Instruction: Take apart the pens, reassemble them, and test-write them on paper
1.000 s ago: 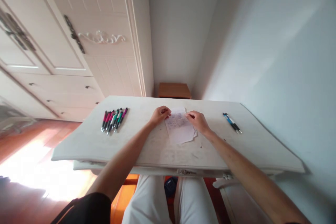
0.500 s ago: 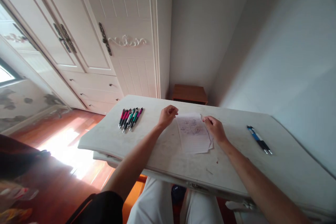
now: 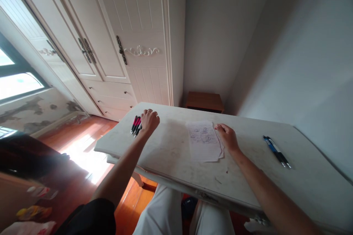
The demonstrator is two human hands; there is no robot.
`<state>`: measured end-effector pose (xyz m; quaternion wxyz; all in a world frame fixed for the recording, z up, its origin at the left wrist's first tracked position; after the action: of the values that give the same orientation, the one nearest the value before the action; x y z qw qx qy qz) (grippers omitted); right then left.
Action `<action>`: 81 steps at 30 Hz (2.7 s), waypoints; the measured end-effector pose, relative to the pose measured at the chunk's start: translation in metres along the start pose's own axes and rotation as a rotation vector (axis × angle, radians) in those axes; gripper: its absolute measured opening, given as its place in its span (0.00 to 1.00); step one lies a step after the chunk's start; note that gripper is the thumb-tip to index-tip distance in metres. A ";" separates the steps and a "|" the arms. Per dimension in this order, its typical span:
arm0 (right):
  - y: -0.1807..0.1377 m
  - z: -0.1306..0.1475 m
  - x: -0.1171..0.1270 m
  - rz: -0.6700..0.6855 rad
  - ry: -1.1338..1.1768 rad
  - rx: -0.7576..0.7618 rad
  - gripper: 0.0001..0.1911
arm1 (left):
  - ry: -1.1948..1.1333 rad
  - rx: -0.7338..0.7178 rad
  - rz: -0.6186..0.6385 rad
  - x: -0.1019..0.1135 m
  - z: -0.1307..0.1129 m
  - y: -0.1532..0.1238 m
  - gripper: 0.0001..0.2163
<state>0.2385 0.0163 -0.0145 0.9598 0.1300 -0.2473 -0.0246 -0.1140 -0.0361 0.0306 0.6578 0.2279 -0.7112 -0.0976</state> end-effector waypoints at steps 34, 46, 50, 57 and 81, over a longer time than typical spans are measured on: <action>-0.004 0.007 -0.003 0.110 0.142 0.033 0.28 | -1.650 0.266 0.319 -0.020 -0.149 -0.002 0.17; 0.000 0.005 -0.003 0.056 0.088 -0.031 0.31 | -1.945 0.298 0.388 -0.039 -0.151 -0.007 0.13; 0.002 0.004 -0.001 0.035 0.069 -0.031 0.31 | -1.965 0.284 0.405 -0.039 -0.153 -0.007 0.12; 0.001 0.004 -0.001 0.059 0.156 -0.077 0.31 | -2.013 0.237 0.475 -0.035 -0.155 -0.012 0.11; 0.007 0.000 0.004 -0.002 0.357 -0.163 0.31 | -1.848 0.168 0.507 -0.042 -0.156 -0.012 0.18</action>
<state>0.2414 0.0222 -0.0108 0.9958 0.0542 -0.0703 -0.0221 0.0424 -0.0030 0.0061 -0.1795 -0.0530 -0.9814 -0.0423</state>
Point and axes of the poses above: each hand's wrist, its own y-axis towards the middle knuckle, its own x-axis out of the back of the hand, z = x × y, the point moved 1 cm from there along y, towards the middle knuckle, and after that the axes turned 7 degrees about -x, right-handed, at the moved point
